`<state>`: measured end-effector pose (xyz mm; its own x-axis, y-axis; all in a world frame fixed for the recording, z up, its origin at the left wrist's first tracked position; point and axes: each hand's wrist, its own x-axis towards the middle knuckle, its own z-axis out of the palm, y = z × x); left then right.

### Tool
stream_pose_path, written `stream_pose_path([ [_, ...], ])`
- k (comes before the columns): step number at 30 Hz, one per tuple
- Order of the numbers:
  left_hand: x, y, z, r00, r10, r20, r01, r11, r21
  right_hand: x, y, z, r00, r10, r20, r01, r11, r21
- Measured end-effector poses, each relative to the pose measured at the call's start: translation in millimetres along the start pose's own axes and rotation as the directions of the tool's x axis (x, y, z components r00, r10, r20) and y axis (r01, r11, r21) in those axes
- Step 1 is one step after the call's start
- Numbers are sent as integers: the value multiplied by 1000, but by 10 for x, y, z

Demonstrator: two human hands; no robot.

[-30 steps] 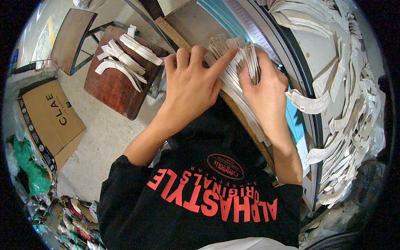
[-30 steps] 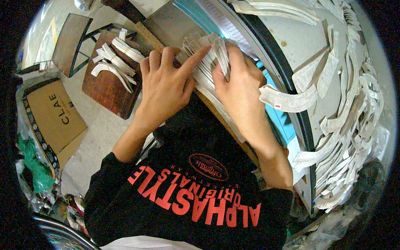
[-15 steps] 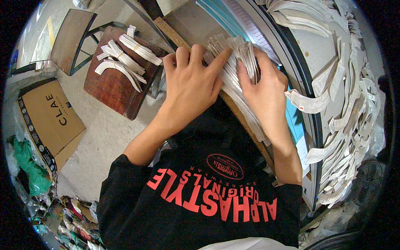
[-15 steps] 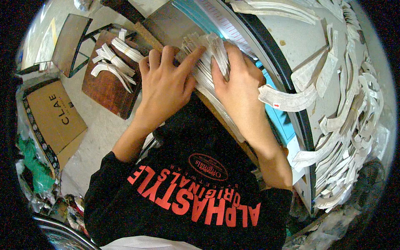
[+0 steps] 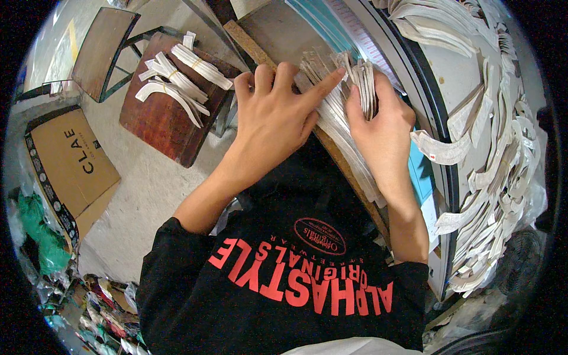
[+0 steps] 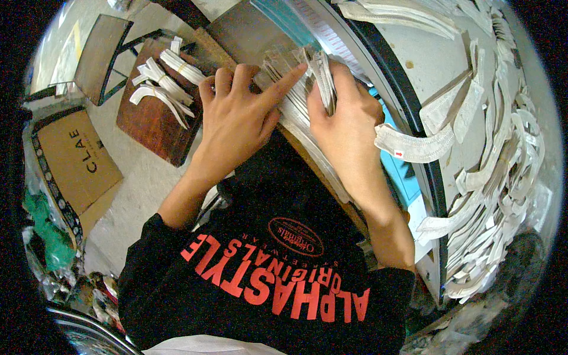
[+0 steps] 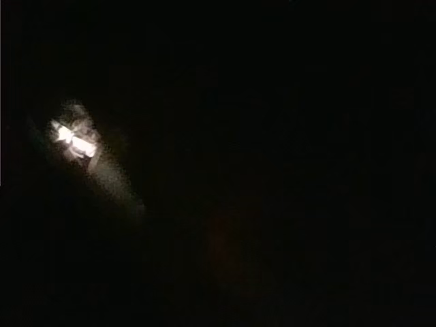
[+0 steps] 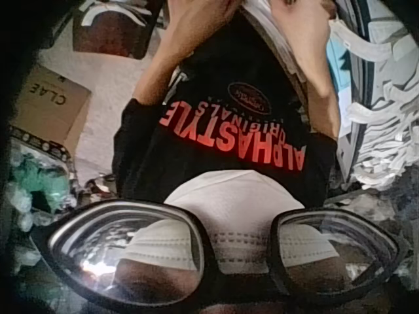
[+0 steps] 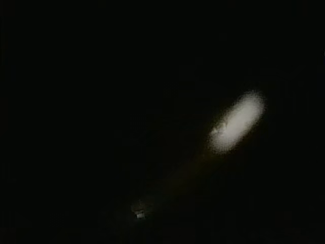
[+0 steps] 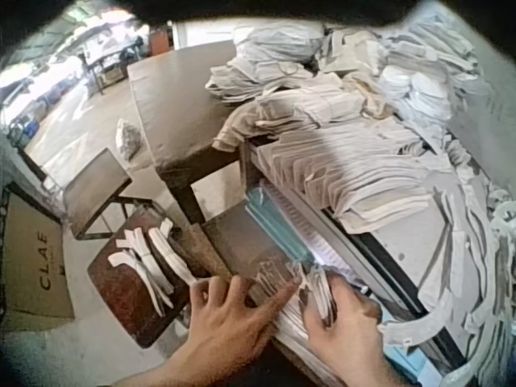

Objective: The person sorts and stacks white fabric strips on a table. They pick up strips, align them, and place them into neat piles, occasionally adjusting the stack to keep it organized.

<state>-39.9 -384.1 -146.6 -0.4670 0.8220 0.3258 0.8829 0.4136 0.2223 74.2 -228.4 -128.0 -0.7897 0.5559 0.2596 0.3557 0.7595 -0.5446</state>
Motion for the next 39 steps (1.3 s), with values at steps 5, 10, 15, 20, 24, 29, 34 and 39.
stream_pose_path([
  [5, -27, -15, 60, 1000, -7, -22, 7, 1000, -12, -3, 20, -30, 1000, -6, 29, 7, 999, -47],
  [10, -40, -19, 107, 999, -23, -39, 21, 999, -38, 11, 14, -32, 999, -32, 8, 33, 999, -30],
  [15, -38, -17, 107, 999, -24, -43, 22, 999, -38, 10, 17, -26, 999, -44, -8, 43, 997, -59],
  [20, -8, 7, 63, 999, -46, -22, 45, 998, -34, 15, 17, -25, 997, -68, -27, 66, 994, -84],
  [24, -6, 24, 27, 998, -60, 35, 61, 998, -26, 14, 34, -15, 997, -74, -37, 72, 996, -51],
  [29, 26, 64, -24, 995, -68, 69, 69, 998, -6, 13, 23, -8, 999, -39, -22, 39, 999, -26],
  [34, 38, 66, -24, 996, -60, 69, 60, 998, 6, 15, -52, 1, 999, 39, -13, -39, 998, -56],
  [39, 37, 53, -49, 994, -53, 95, 52, 999, 13, 31, -91, 5, 997, 65, -28, -68, 992, -110],
])
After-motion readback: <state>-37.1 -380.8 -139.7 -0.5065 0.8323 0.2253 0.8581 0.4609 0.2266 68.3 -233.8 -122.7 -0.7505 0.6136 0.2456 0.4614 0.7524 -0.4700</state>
